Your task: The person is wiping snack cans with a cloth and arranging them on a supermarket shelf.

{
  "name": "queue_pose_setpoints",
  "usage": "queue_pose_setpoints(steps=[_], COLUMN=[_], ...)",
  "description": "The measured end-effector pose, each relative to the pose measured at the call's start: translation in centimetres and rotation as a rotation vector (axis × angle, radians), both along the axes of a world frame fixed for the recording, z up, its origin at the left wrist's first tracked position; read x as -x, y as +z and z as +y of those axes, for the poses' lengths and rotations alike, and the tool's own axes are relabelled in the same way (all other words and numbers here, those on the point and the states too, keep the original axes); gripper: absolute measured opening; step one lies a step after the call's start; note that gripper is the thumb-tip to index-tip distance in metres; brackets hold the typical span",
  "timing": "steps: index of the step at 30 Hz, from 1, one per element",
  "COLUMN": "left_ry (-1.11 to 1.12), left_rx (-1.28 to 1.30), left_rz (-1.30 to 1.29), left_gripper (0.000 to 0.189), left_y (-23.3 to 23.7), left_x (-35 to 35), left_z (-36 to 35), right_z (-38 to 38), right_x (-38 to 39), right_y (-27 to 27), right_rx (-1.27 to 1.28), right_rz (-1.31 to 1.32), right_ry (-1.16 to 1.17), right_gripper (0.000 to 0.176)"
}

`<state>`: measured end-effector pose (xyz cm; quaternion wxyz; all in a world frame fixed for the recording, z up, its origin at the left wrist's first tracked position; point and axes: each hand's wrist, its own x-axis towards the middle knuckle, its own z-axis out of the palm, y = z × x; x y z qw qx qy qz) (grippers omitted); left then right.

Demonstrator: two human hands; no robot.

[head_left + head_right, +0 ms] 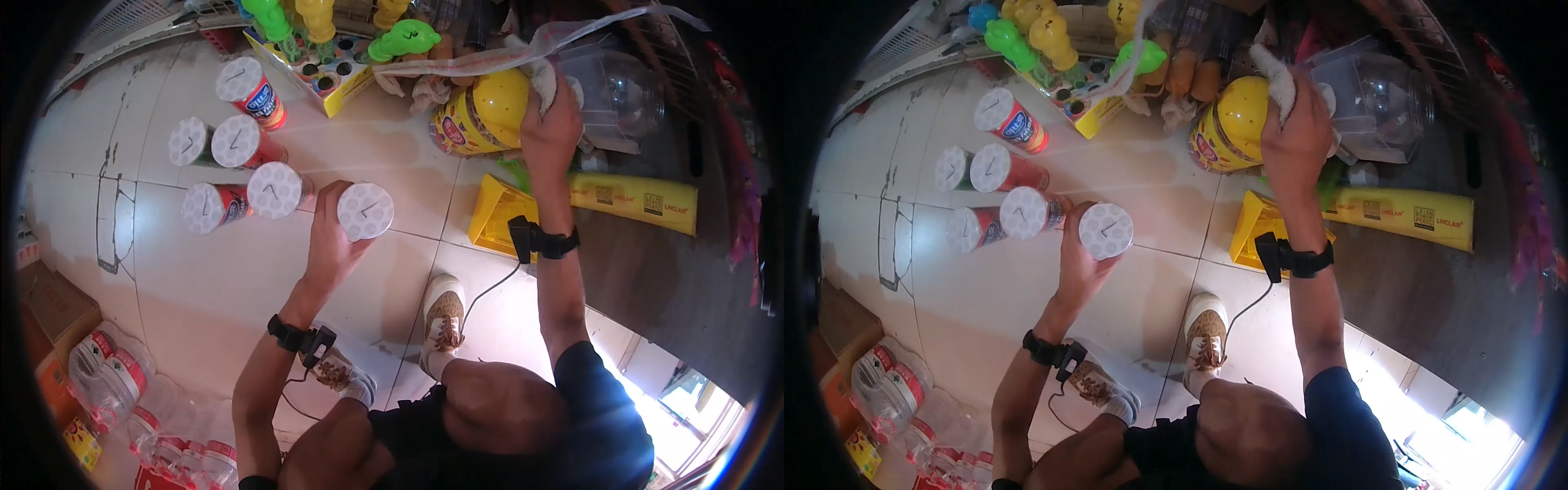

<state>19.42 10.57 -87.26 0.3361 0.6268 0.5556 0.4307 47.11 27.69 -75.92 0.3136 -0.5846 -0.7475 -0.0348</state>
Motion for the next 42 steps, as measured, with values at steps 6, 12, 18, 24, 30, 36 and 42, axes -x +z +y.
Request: queue_pose_setpoints(steps=[6, 12, 18, 24, 30, 36, 42], left_ry=[0.044, 0.077, 0.181, 0.305, 0.549, 0.625, 0.651], left_rx=[0.028, -0.038, 0.059, 0.209, 0.228, 0.243, 0.243], left_rz=[-0.032, 0.024, 0.042, 0.1, 0.051, 0.085, 0.062], left_gripper=[0.071, 0.067, 0.067, 0.071, 0.074, 0.071, 0.07], left_y=[-1.2, -0.3, 3.2, 5.6, 6.2, 10.8, 21.3], left_x=[0.0, 1.2, 7.1, 12.9, 16.0, 18.0, 18.3], left_z=[-0.4, -2.3, -8.0, -13.4, -15.1, -14.4, -14.6], right_z=[-0.2, -5.4, -9.5, -10.3, -9.2, -6.8, -7.3], right_x=[1.7, 4.1, 15.9, 22.0, 20.8, 16.5, 11.8], right_y=[-0.4, 1.7, -7.3, -10.2, -9.5, -4.8, 4.6], right_rx=[-0.027, -0.036, 0.673, 0.787, 0.809, 0.888, 0.868], right_rz=[-0.502, -0.12, 0.391, 0.502, 0.526, 0.481, 0.381], right_ry=[-0.129, 0.281, 0.709, 0.642, 0.634, 0.62, 0.522], right_gripper=[0.066, 0.053, 0.078, 0.079, 0.068, 0.068, 0.067])
